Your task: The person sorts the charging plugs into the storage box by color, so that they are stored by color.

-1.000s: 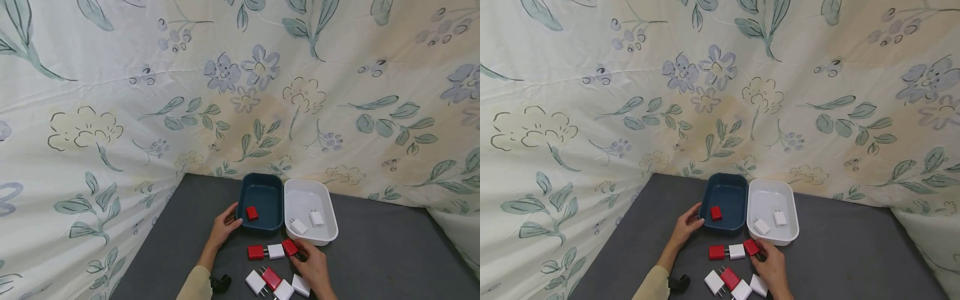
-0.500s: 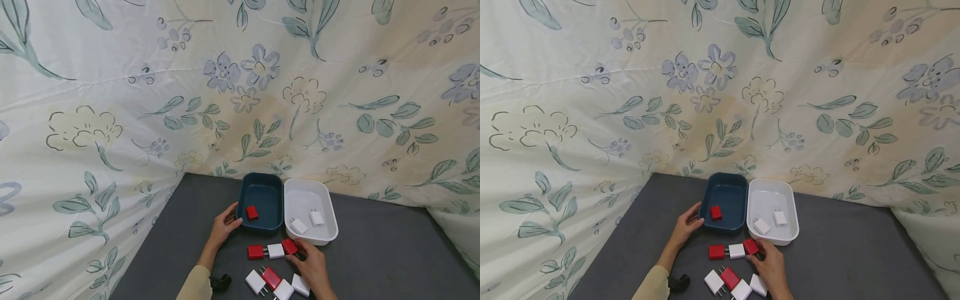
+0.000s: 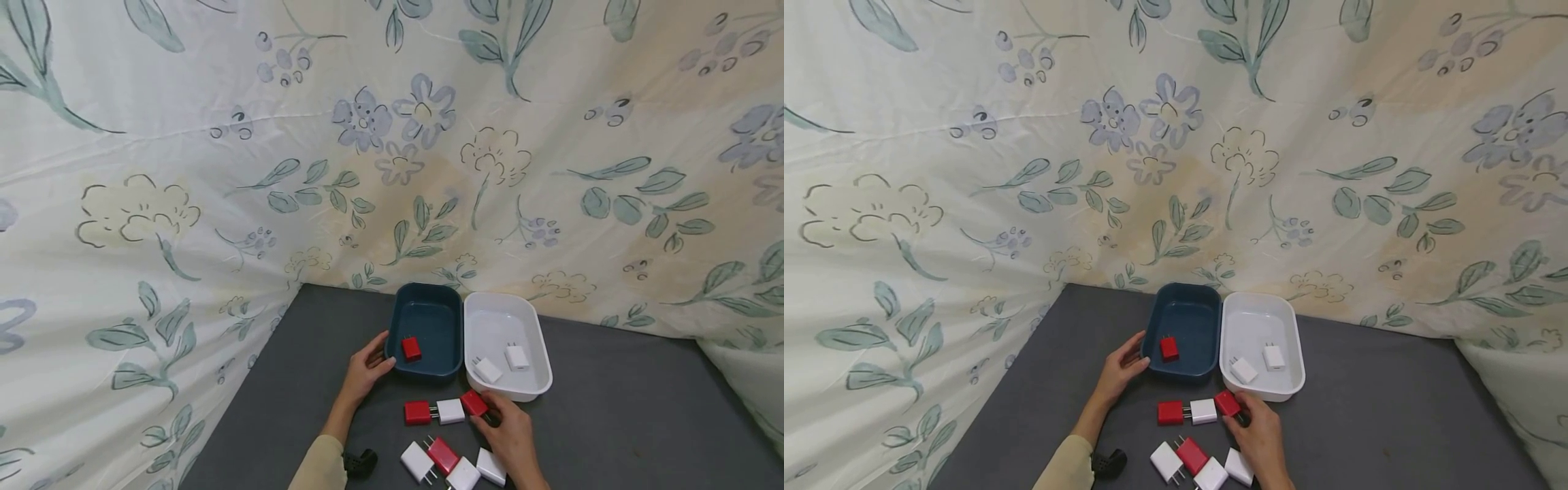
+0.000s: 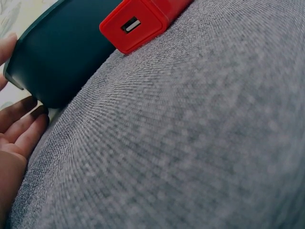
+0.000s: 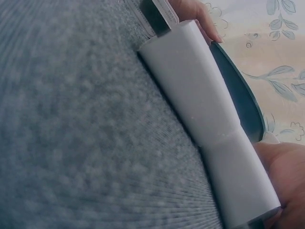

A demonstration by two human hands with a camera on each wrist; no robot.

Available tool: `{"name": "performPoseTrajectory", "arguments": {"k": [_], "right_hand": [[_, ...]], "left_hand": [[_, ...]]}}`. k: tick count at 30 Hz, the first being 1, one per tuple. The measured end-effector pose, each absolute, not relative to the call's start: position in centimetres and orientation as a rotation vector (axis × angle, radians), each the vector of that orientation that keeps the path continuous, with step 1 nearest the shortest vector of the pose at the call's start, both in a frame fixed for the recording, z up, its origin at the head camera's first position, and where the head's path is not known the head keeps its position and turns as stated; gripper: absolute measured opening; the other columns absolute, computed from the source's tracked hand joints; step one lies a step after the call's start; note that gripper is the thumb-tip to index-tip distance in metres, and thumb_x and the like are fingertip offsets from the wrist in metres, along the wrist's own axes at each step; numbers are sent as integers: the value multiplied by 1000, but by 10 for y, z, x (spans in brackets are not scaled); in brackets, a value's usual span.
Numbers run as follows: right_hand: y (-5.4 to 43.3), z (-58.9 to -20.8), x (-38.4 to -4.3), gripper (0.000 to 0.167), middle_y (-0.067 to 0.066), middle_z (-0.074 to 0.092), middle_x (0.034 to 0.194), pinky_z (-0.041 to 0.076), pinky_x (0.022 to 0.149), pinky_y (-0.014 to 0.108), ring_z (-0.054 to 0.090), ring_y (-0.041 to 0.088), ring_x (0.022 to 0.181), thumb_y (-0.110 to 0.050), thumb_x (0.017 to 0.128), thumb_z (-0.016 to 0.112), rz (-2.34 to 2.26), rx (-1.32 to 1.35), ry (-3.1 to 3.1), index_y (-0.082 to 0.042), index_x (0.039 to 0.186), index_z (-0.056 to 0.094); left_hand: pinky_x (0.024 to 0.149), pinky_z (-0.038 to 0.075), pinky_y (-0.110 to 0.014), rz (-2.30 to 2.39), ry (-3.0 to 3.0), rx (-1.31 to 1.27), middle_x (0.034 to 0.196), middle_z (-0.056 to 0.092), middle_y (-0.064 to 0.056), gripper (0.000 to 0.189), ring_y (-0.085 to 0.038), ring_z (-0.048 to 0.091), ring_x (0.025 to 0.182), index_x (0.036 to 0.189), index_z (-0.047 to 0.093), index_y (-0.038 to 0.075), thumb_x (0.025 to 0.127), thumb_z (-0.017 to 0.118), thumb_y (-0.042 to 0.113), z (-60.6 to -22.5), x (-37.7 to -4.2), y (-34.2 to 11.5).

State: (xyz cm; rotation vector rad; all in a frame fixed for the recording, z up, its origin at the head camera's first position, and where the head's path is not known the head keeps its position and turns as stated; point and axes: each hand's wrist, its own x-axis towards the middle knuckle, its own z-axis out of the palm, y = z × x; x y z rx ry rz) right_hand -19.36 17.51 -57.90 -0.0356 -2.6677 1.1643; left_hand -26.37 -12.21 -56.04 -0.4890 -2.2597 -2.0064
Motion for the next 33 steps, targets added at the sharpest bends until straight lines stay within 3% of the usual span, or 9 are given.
{"name": "performPoseTrajectory", "arguments": {"k": [26,33], "right_hand": [[173,-574,-193,46,12,72,108,58,82,36,70,26,98,-5,69,86,1194,-68,-2641,-5,111,70],[170,-572,-192,47,12,72,109,57,84,39,69,27,98,-6,70,86,1186,-101,-2645,-6,114,69]], "left_hand": [[108,39,-55,-2037,-2278,-478,145,45,-28,63,-44,48,131,147,40,1,92,67,14,-561,-263,-124],[104,43,-53,-1993,-2254,-472,143,48,-27,61,-44,51,128,146,42,2,92,67,13,-578,-272,-124]]}}
